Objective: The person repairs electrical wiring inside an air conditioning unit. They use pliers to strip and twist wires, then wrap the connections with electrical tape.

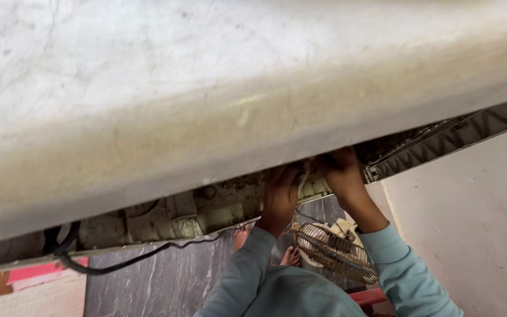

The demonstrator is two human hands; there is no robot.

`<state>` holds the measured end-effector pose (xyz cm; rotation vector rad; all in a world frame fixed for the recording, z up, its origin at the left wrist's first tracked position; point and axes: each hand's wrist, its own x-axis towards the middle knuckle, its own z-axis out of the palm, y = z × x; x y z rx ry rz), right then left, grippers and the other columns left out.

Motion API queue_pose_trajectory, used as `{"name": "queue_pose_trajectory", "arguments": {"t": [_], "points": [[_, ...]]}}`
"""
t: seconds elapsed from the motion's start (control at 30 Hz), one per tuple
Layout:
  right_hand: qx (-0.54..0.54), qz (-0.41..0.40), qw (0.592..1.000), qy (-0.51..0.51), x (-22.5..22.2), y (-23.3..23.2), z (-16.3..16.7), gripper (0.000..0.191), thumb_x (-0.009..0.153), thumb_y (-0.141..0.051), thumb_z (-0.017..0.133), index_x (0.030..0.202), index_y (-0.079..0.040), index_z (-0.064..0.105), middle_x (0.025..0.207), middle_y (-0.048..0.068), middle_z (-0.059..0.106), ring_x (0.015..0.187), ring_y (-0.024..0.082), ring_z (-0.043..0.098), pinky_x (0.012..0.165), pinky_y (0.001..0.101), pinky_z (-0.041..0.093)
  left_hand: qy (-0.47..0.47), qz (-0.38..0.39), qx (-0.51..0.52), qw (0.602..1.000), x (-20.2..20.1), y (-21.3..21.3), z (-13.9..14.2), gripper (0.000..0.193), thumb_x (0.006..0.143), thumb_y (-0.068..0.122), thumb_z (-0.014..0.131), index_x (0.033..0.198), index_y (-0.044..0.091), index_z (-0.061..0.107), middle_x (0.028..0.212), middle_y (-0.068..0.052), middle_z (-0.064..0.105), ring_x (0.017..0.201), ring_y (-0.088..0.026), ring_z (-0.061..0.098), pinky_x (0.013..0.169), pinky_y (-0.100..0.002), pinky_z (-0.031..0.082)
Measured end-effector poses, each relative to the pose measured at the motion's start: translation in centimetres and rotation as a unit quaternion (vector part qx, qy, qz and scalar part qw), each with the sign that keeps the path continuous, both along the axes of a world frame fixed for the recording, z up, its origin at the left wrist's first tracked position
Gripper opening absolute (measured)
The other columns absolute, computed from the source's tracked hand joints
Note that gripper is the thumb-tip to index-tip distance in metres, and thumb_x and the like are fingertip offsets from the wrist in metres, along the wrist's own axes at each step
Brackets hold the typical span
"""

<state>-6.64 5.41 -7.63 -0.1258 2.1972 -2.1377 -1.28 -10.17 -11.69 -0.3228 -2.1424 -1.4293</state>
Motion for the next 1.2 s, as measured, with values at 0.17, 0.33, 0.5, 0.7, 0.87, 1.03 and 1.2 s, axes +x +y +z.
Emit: {"name": "queue_pose_trajectory", "arguments": {"t": [0.17, 0.33, 0.5, 0.7, 0.87, 1.03, 1.2], "points": [[0.096, -0.007, 0.994, 0.050, 2.0, -0.4, 0.7, 0.023, 0.089, -0.001, 0.070, 0.112, 0.003, 0.073, 0.099, 0.009, 0.076, 0.080, 0.015, 0.069, 0.068, 0.0304, 0.056, -0.059, -0.045, 0.029, 0.997, -0.1, 0.1, 1.3, 0.015, 0.095, 0.006, 0.061, 0.109, 0.001, 0.065, 0.105, -0.019, 0.065, 0.095, -0.040, 0.066, 0.084, -0.047, 0.052], [0.221, -0.044, 0.961, 0.162, 4.2, 0.1, 1.9, 0.022, 0.096, 0.000, 0.067, 0.116, 0.000, 0.075, 0.100, 0.013, 0.078, 0.084, 0.020, 0.075, 0.074, 0.0322, 0.059, -0.074, -0.070, 0.059, 0.993, -0.5, 0.3, 1.2, 0.016, 0.097, 0.005, 0.063, 0.111, 0.001, 0.067, 0.107, -0.016, 0.070, 0.096, -0.034, 0.070, 0.084, -0.041, 0.055], [0.359, -0.010, 0.880, 0.311, 4.8, 1.0, 2.8, 0.032, 0.088, 0.001, 0.071, 0.120, -0.002, 0.072, 0.106, 0.019, 0.071, 0.090, 0.036, 0.070, 0.077, 0.0411, 0.057, -0.078, -0.074, 0.037, 0.993, -0.6, -0.2, 1.4, 0.022, 0.095, 0.005, 0.064, 0.116, 0.001, 0.069, 0.109, -0.016, 0.071, 0.098, -0.033, 0.071, 0.085, -0.041, 0.056], [0.356, -0.005, 0.855, 0.376, 3.5, 1.8, 3.2, 0.026, 0.089, -0.003, 0.075, 0.115, -0.002, 0.071, 0.105, 0.017, 0.071, 0.090, 0.035, 0.069, 0.077, 0.0424, 0.056, -0.075, -0.088, 0.013, 0.993, -1.1, -0.2, 2.5, 0.017, 0.094, 0.006, 0.067, 0.110, 0.001, 0.071, 0.104, -0.014, 0.072, 0.090, -0.032, 0.072, 0.080, -0.039, 0.056], [0.393, 0.025, 0.812, 0.431, 2.9, 2.0, 3.6, 0.022, 0.086, -0.007, 0.078, 0.107, -0.004, 0.074, 0.099, 0.014, 0.073, 0.085, 0.033, 0.070, 0.075, 0.0422, 0.056, -0.085, -0.088, 0.016, 0.992, -0.8, -0.4, 3.3, 0.019, 0.096, 0.005, 0.064, 0.113, 0.000, 0.070, 0.101, -0.017, 0.067, 0.088, -0.034, 0.070, 0.076, -0.041, 0.054], [0.327, 0.024, 0.878, 0.348, 2.7, 1.5, 3.9, 0.024, 0.087, -0.007, 0.077, 0.110, 0.000, 0.074, 0.105, 0.015, 0.073, 0.091, 0.031, 0.072, 0.079, 0.0386, 0.057, -0.080, -0.079, 0.016, 0.994, -0.9, -0.7, 3.7, 0.018, 0.097, 0.008, 0.064, 0.112, -0.001, 0.070, 0.099, -0.018, 0.066, 0.086, -0.035, 0.068, 0.076, -0.043, 0.053], [0.307, 0.035, 0.904, 0.294, 2.7, 0.9, 4.1, 0.024, 0.085, -0.007, 0.074, 0.108, 0.000, 0.075, 0.105, 0.016, 0.073, 0.090, 0.029, 0.073, 0.078, 0.0367, 0.058, -0.089, -0.070, 0.007, 0.994, -0.8, -1.0, 3.6, 0.017, 0.097, 0.012, 0.067, 0.110, 0.000, 0.072, 0.097, -0.018, 0.069, 0.086, -0.036, 0.070, 0.077, -0.043, 0.054]]}}
